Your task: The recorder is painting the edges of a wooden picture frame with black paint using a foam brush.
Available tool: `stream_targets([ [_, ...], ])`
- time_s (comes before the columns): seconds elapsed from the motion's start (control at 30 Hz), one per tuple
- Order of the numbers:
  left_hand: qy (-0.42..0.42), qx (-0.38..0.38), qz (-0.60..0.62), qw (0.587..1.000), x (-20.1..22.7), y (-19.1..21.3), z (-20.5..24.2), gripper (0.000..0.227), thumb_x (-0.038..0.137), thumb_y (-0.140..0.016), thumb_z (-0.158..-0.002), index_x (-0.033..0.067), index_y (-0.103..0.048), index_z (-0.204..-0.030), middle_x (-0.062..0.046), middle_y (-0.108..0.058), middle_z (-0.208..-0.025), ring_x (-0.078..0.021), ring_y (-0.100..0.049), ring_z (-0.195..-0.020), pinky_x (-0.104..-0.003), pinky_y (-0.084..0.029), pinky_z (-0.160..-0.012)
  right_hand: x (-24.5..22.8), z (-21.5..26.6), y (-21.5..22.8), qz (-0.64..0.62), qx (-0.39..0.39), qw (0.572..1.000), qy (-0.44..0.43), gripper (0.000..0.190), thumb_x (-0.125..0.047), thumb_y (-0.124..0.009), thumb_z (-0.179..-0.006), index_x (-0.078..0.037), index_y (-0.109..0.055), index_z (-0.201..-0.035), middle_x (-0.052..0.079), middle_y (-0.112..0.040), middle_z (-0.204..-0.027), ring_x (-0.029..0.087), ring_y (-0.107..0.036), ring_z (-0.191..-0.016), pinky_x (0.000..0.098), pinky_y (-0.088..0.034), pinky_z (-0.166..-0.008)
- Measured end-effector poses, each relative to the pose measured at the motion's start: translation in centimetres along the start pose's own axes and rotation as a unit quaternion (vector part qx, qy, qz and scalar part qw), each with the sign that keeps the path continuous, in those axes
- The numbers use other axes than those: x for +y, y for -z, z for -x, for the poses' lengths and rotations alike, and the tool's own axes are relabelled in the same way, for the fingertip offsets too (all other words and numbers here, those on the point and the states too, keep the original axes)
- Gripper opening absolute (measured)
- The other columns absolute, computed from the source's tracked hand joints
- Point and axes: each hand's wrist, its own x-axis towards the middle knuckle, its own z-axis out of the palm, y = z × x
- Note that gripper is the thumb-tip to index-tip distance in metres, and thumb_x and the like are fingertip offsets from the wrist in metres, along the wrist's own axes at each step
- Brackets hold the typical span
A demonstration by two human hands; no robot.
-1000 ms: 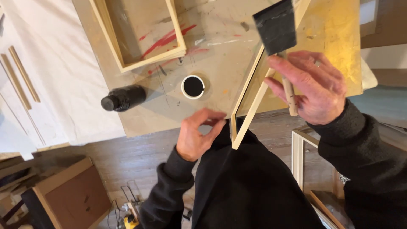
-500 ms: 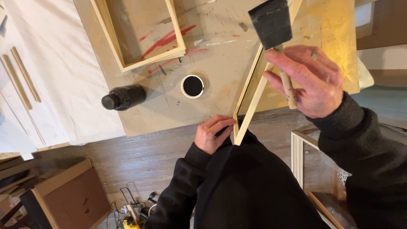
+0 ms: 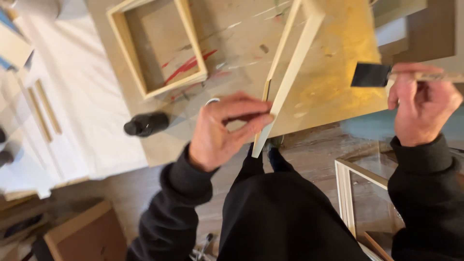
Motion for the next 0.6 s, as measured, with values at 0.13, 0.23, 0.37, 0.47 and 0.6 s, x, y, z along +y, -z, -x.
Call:
stream_targets([
  [0.13,0.018,-0.052,-0.007,0.998,4.7,4.4,2.3,0.020,0.006,-0.078,-0.094,0.0022,-0.076,-0.114,-0.009,-0.076,-0.104,-0.0147,-0.076,-0.089,-0.027,-0.064,-0.080,5.4,2.2,-0.7,0.022,-0.081,0.996,-0.016,0.015,-0.007,-0.054,-0.121,0.007,-0.061,-0.119,0.005,-0.058,-0.081,0.008,-0.055,-0.068,0.0210,-0.042,-0.062],
  [0.23,0.073,-0.039,0.030,0.996,7.9,7.5,7.1,0.020,0.003,-0.076,-0.093,0.0017,-0.077,-0.112,-0.010,-0.077,-0.101,-0.0143,-0.076,-0.087,-0.027,-0.064,-0.076,9.6,2.4,-3.1,-0.072,-0.126,0.986,-0.077,0.010,-0.004,-0.054,-0.117,0.003,-0.060,-0.122,0.003,-0.059,-0.089,0.006,-0.054,-0.074,0.0211,-0.044,-0.066],
  [0.37,0.159,0.039,0.114,0.980,9.4,10.2,15.4,0.022,-0.007,-0.077,-0.084,-0.0019,-0.079,-0.106,-0.015,-0.079,-0.094,-0.0169,-0.076,-0.085,-0.026,-0.059,-0.069,10.7,1.9,-11.6,-0.220,-0.181,0.909,-0.302,0.011,-0.002,-0.060,-0.104,-0.002,-0.064,-0.114,0.004,-0.067,-0.093,0.006,-0.053,-0.072,0.0201,-0.043,-0.062],
  [0.47,0.182,0.098,0.130,0.970,9.5,10.3,18.8,0.026,-0.011,-0.080,-0.080,-0.0035,-0.080,-0.105,-0.016,-0.079,-0.094,-0.0183,-0.075,-0.086,-0.027,-0.057,-0.072,6.7,2.5,-17.7,-0.015,-0.323,0.942,-0.091,0.015,-0.011,-0.062,-0.106,-0.001,-0.065,-0.117,0.002,-0.064,-0.090,0.007,-0.057,-0.075,0.0225,-0.048,-0.062],
  [0.6,0.239,0.150,0.133,0.950,8.5,10.4,22.7,0.026,-0.011,-0.080,-0.079,-0.0025,-0.082,-0.104,-0.015,-0.078,-0.095,-0.0174,-0.074,-0.085,-0.027,-0.058,-0.073,7.1,2.1,-23.6,-0.008,-0.394,0.919,-0.023,0.018,-0.016,-0.062,-0.109,-0.001,-0.063,-0.118,0.002,-0.063,-0.089,0.008,-0.057,-0.076,0.0235,-0.049,-0.064],
])
